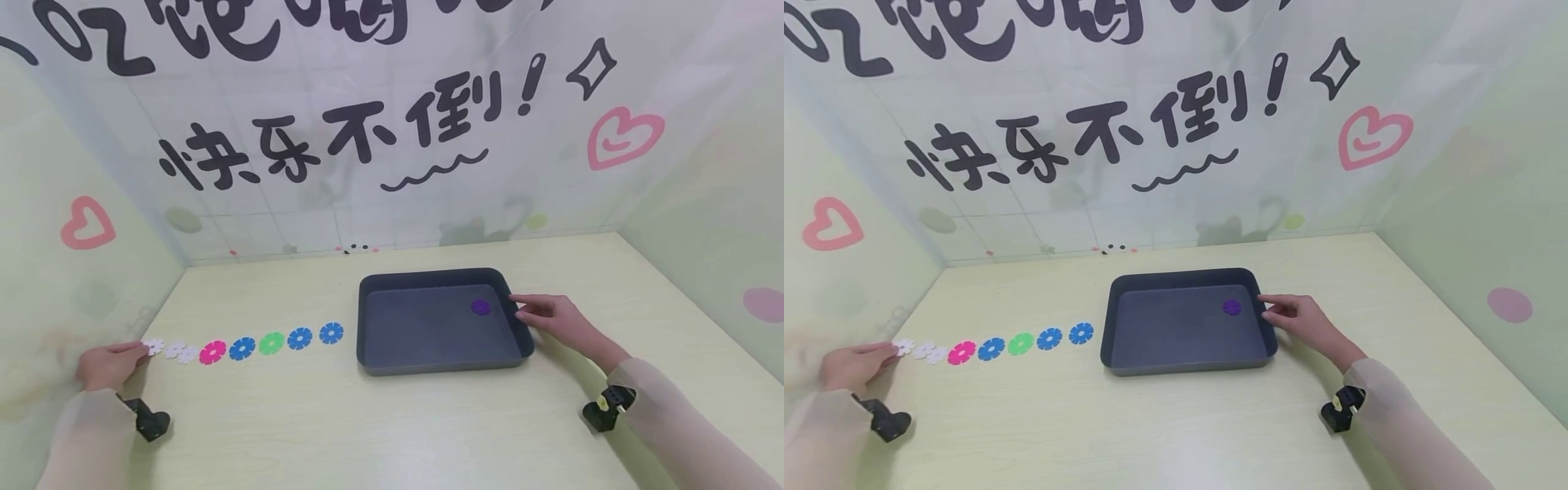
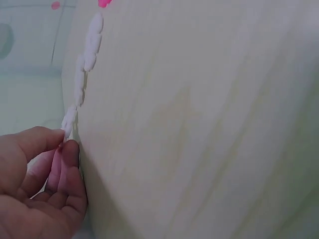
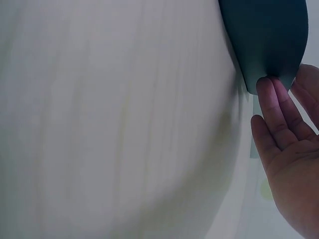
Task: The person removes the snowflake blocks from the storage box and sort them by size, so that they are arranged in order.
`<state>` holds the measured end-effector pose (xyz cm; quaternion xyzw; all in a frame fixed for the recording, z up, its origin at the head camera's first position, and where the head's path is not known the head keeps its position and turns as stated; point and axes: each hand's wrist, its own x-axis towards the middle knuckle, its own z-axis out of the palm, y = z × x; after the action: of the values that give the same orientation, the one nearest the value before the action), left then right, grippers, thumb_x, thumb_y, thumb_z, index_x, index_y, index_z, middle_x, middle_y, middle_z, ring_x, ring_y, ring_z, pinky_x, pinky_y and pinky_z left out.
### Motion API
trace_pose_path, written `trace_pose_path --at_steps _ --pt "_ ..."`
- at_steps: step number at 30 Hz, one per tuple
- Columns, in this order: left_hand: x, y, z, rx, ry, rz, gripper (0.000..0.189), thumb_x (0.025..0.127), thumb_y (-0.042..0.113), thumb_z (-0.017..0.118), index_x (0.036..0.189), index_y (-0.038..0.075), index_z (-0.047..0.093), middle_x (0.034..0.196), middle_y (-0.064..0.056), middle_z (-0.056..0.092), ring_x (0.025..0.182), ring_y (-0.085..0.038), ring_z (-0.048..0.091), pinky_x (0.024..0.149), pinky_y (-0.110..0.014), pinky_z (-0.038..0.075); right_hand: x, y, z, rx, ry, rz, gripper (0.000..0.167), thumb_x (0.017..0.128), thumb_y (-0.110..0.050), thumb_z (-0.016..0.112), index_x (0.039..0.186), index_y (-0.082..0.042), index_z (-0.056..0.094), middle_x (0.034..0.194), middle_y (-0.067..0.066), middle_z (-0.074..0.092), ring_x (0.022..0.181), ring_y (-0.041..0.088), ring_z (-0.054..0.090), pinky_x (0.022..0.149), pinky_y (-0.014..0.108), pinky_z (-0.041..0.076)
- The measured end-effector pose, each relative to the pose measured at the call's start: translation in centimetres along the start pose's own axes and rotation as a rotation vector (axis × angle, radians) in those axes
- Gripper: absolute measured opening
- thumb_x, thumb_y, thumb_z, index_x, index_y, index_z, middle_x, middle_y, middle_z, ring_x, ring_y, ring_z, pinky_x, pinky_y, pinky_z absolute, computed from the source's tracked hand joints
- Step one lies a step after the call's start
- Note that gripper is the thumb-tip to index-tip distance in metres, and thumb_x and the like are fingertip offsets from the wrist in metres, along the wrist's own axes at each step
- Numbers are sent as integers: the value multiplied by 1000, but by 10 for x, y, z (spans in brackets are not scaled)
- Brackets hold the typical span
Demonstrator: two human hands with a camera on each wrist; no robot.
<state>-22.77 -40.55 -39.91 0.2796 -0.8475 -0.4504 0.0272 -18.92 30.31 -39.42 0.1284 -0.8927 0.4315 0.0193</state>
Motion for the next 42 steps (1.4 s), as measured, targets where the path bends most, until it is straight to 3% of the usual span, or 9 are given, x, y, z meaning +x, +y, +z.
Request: trace_pose_path --at_steps 3,14,21,25,28,32,34,37,42 --pt "-4 4 1 39 27 -18 41 82 26 63 106 -7 64 55 23 51 68 -3 45 58 -22 38 2 -1 0 -6 2 -11 39 88 -12 62 121 7 55 92 13 66 80 2 58 67 20 46" --pt "-5 10 6 72 75 -10 49 83 24 62 118 -9 53 59 11 55 82 -23 50 57 -24 38 3 -2 -1 -5 8 4 40 88 -13 62 122 5 54 94 14 66 83 1 59 71 18 46" --pt "-2 9 7 110 74 69 31 84 17 58 98 -10 65 53 17 52 106 -40 45 63 -26 33 3 -1 -1 4 3 2 40 89 -14 61 123 5 54 95 14 66 83 1 59 72 18 46" --pt "-2 7 7 123 78 90 28 83 20 60 89 -6 69 53 20 51 85 -22 53 62 -24 35 3 1 0 5 8 -6 39 88 -13 61 122 6 54 95 15 66 83 1 59 73 17 46" --pt "-2 5 7 94 72 67 32 81 21 63 96 -6 68 55 22 51 69 -5 46 58 -21 37 3 1 0 7 8 -17 39 88 -12 62 121 6 54 94 15 66 83 1 59 73 17 46" --pt "-6 10 6 53 41 44 40 82 25 64 106 -7 64 59 20 52 66 -1 45 57 -22 40 3 1 1 6 7 -25 39 88 -12 62 121 7 55 93 14 67 83 1 59 73 16 45" --pt "-10 15 6 76 5 77 45 84 29 62 112 -7 61 62 20 54 66 1 44 58 -21 40 3 1 1 7 7 -24 39 88 -13 62 121 6 55 93 14 67 83 1 59 73 16 45" --pt "-17 29 10 113 -46 185 54 87 34 59 120 -7 54 75 12 60 70 0 48 59 -22 42 2 1 2 5 10 -22 39 88 -12 62 121 7 55 93 14 67 83 1 60 73 16 45" --pt "-33 65 38 135 -119 314 56 90 38 55 127 -4 49 111 -20 57 95 -25 54 67 -26 44 0 2 1 2 14 -7 39 88 -12 62 121 6 55 93 14 67 83 1 60 74 16 45"
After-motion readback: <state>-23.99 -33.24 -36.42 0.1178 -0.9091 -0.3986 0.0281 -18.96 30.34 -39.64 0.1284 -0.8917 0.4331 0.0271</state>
